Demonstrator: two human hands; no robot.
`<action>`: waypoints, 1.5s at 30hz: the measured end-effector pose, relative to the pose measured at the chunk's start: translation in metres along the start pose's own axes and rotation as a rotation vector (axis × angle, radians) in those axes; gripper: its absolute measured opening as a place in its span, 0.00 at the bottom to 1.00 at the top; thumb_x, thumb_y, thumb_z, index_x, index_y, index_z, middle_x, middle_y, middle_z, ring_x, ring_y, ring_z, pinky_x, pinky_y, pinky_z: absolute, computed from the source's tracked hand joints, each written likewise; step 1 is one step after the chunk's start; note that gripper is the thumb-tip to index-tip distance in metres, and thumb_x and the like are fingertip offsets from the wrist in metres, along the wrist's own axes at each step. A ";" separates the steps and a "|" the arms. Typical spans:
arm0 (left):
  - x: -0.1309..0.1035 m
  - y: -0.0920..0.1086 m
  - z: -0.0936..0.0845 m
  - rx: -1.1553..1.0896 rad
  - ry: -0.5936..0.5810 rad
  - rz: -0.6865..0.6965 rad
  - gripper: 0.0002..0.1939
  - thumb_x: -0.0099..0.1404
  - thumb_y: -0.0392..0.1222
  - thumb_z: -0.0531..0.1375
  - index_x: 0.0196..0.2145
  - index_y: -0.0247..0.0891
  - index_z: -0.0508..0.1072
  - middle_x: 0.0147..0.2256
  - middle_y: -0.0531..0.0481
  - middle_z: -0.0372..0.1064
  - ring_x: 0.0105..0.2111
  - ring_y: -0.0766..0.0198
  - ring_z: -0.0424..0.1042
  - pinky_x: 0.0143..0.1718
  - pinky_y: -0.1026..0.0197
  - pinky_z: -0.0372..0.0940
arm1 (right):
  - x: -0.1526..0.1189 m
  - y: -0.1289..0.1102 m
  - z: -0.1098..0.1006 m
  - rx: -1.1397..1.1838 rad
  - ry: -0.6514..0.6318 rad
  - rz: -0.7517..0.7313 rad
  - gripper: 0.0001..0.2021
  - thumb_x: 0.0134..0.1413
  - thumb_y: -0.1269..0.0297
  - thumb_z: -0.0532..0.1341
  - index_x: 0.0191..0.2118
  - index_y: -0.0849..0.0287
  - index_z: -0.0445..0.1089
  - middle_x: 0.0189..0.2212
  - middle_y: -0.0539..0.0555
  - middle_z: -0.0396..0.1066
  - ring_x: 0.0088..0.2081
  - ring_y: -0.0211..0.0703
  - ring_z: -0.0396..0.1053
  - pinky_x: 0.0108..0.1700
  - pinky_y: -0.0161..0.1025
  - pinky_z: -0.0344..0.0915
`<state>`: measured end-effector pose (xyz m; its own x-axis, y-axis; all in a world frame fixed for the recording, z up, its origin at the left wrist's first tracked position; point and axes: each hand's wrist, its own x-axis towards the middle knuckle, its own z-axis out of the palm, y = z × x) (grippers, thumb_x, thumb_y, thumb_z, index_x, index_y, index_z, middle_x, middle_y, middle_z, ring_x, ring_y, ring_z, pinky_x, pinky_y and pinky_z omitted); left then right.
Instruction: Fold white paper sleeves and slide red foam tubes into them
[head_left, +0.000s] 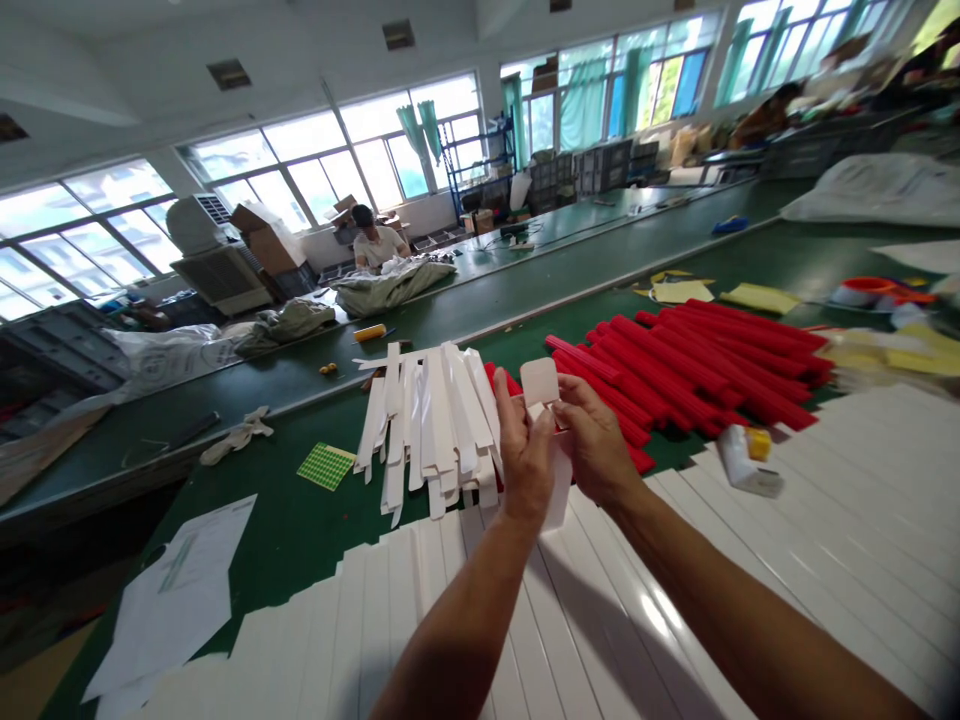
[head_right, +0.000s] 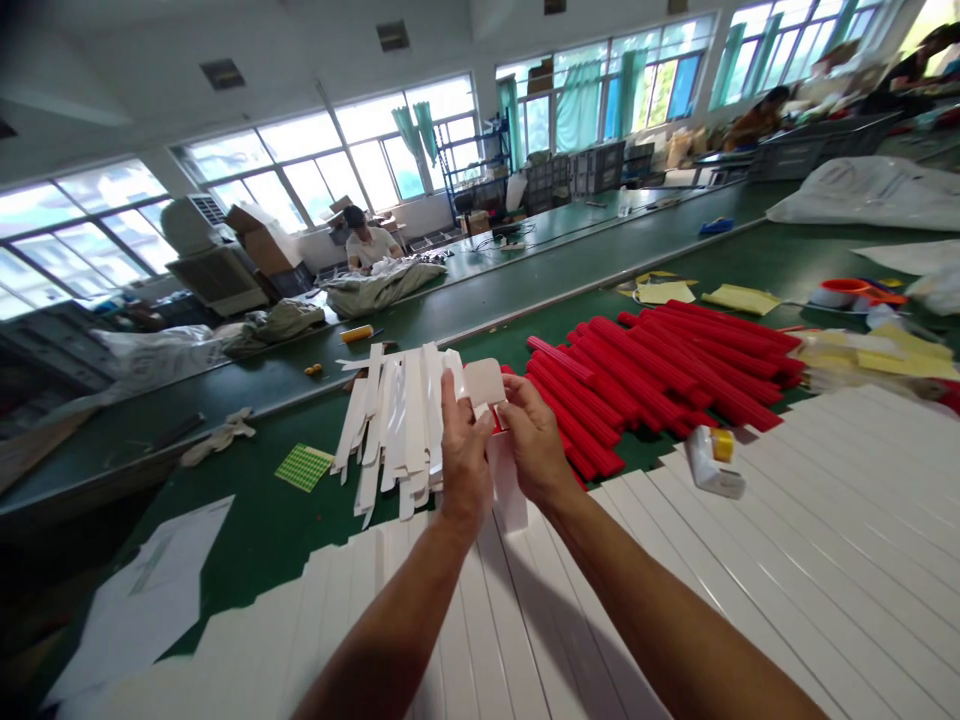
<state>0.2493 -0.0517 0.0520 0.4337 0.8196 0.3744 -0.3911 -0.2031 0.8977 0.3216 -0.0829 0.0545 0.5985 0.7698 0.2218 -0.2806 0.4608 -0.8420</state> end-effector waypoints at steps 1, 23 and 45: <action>0.002 -0.002 0.000 -0.046 -0.010 -0.008 0.27 0.69 0.40 0.54 0.64 0.45 0.57 0.57 0.45 0.64 0.57 0.60 0.66 0.61 0.54 0.60 | 0.002 0.001 0.002 0.000 0.021 -0.023 0.11 0.49 0.69 0.61 0.41 0.55 0.72 0.36 0.48 0.74 0.36 0.38 0.69 0.43 0.36 0.65; 0.025 0.026 -0.061 0.929 -0.431 0.673 0.21 0.73 0.39 0.49 0.62 0.36 0.61 0.50 0.37 0.69 0.52 0.56 0.69 0.52 0.51 0.69 | -0.014 0.043 -0.023 -0.660 -0.157 -0.335 0.31 0.52 0.62 0.64 0.62 0.57 0.58 0.53 0.61 0.69 0.49 0.52 0.71 0.50 0.49 0.69; 0.033 0.049 -0.059 1.183 -0.742 0.679 0.21 0.73 0.37 0.49 0.61 0.30 0.61 0.61 0.34 0.61 0.61 0.53 0.64 0.59 0.47 0.65 | -0.001 0.040 -0.029 -0.558 -0.308 -0.296 0.24 0.44 0.74 0.65 0.50 0.57 0.64 0.40 0.52 0.69 0.42 0.48 0.68 0.47 0.47 0.68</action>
<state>0.1966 -0.0032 0.0949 0.8775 0.0345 0.4784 0.0125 -0.9987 0.0492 0.3313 -0.0783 0.0065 0.3276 0.7752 0.5401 0.3378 0.4378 -0.8332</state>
